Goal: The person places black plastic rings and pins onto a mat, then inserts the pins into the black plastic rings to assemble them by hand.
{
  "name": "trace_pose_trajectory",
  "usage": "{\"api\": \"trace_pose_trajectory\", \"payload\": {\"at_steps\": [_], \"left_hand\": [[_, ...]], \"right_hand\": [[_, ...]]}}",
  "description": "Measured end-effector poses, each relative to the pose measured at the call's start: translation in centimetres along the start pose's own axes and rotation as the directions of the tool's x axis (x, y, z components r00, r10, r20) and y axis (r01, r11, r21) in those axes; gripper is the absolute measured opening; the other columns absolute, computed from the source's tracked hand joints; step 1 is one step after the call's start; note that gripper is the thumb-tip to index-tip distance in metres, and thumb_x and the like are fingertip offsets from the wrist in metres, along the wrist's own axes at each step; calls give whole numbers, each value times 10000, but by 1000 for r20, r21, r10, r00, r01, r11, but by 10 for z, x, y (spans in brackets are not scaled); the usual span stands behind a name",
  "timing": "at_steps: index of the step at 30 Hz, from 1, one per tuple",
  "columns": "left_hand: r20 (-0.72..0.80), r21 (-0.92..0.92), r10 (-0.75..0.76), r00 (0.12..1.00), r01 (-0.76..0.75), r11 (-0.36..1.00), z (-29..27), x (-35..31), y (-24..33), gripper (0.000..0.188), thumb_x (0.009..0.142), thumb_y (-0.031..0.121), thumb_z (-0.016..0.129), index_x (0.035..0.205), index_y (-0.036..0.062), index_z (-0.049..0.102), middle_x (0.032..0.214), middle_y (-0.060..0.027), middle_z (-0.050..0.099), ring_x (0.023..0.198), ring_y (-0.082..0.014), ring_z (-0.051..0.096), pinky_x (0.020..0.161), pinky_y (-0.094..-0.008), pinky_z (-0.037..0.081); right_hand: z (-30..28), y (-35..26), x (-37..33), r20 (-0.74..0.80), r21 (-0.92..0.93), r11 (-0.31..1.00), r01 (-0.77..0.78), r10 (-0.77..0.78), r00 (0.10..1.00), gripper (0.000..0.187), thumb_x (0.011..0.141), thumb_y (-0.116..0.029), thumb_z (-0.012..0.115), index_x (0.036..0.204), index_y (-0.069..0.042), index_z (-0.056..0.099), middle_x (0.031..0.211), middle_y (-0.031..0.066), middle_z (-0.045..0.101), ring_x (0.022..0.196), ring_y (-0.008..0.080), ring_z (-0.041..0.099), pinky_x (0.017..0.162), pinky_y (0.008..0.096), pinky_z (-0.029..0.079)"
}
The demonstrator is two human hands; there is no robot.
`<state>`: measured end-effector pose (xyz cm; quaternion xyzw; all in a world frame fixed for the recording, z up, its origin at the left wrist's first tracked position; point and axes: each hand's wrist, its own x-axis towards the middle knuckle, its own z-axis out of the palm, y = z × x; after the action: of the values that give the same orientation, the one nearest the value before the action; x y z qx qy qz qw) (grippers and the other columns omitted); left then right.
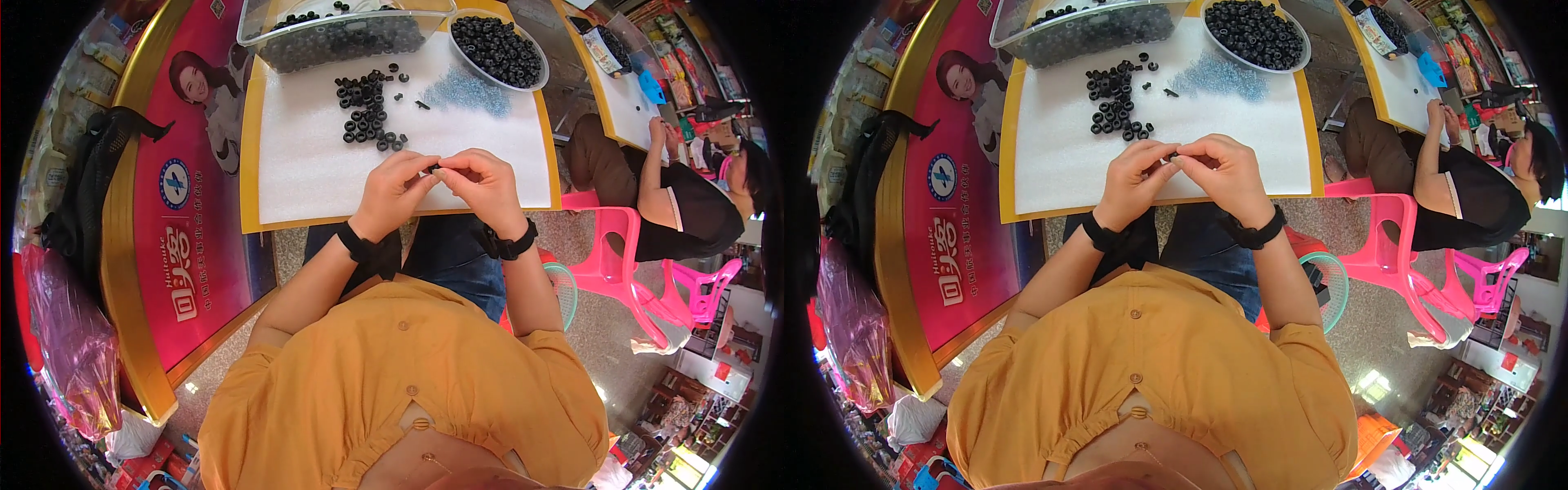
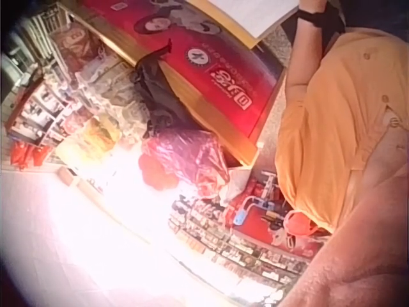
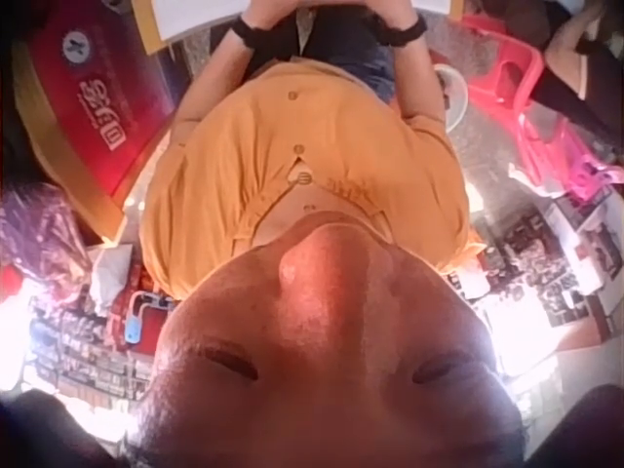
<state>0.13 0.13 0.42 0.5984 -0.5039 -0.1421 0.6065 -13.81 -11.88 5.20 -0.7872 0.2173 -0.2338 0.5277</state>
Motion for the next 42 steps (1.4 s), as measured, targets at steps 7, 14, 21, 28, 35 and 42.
{"api": "trace_pose_trajectory", "payload": {"at_steps": [7, 14, 21, 28, 35, 42], "left_hand": [[12, -59, -8, 1000, 9, 998, -3, -1, -1, 237, 864, 79, 739, 1099, 59, 722, 915, -86, 680, 732, -170, 634, 624, -275, 509], [-11, -86, -16, 1000, 15, 996, -2, -2, -1, 257, 859, 67, 739, 1116, 61, 724, 919, -85, 684, 748, -162, 637, 632, -269, 513], [7, -84, -73, 997, 73, 994, -3, -1, 1, 251, 869, 76, 736, 1115, 26, 726, 906, -74, 672, 748, -126, 607, 637, -236, 486], [-11, -98, -67, 998, 66, 993, -2, -1, -2, 249, 870, 82, 736, 1112, 25, 727, 895, -70, 665, 745, -120, 612, 640, -230, 497], [-4, -104, -76, 997, 75, 992, -3, -1, -2, 257, 865, 87, 745, 1115, 28, 727, 897, -66, 659, 744, -118, 607, 639, -231, 495], [26, -139, -66, 997, 69, 988, -4, -1, -1, 268, 860, 85, 756, 1123, 43, 729, 882, -54, 653, 727, -116, 580, 624, -237, 474]], "right_hand": [[3, 10, -7, 53, 348, 923, -163, 154, 987, 139, 946, -89, 681, 1032, 12, 723, 853, 35, 683, 704, 90, 631, 639, 217, 510], [13, 20, -11, 34, 544, 815, -199, 216, 976, 199, 972, -137, 666, 1088, 24, 681, 850, 53, 690, 715, 101, 636, 651, 229, 523], [16, 17, -12, -26, 443, 884, -148, 178, 984, 212, 985, -135, 646, 1122, 24, 676, 860, 53, 686, 726, 97, 629, 675, 234, 530], [14, 12, -13, -5, 381, 912, -153, 167, 986, 212, 976, -94, 647, 1149, 25, 676, 884, 44, 691, 749, 94, 635, 692, 229, 529], [12, 18, -12, -7, 363, 923, -126, 138, 990, 228, 943, -45, 675, 1161, 25, 668, 910, 45, 697, 767, 95, 644, 698, 226, 533], [6, 18, -10, -2, 380, 913, -148, 161, 987, 206, 940, -35, 676, 1139, 20, 680, 870, 52, 697, 749, 98, 646, 687, 228, 535]]}}
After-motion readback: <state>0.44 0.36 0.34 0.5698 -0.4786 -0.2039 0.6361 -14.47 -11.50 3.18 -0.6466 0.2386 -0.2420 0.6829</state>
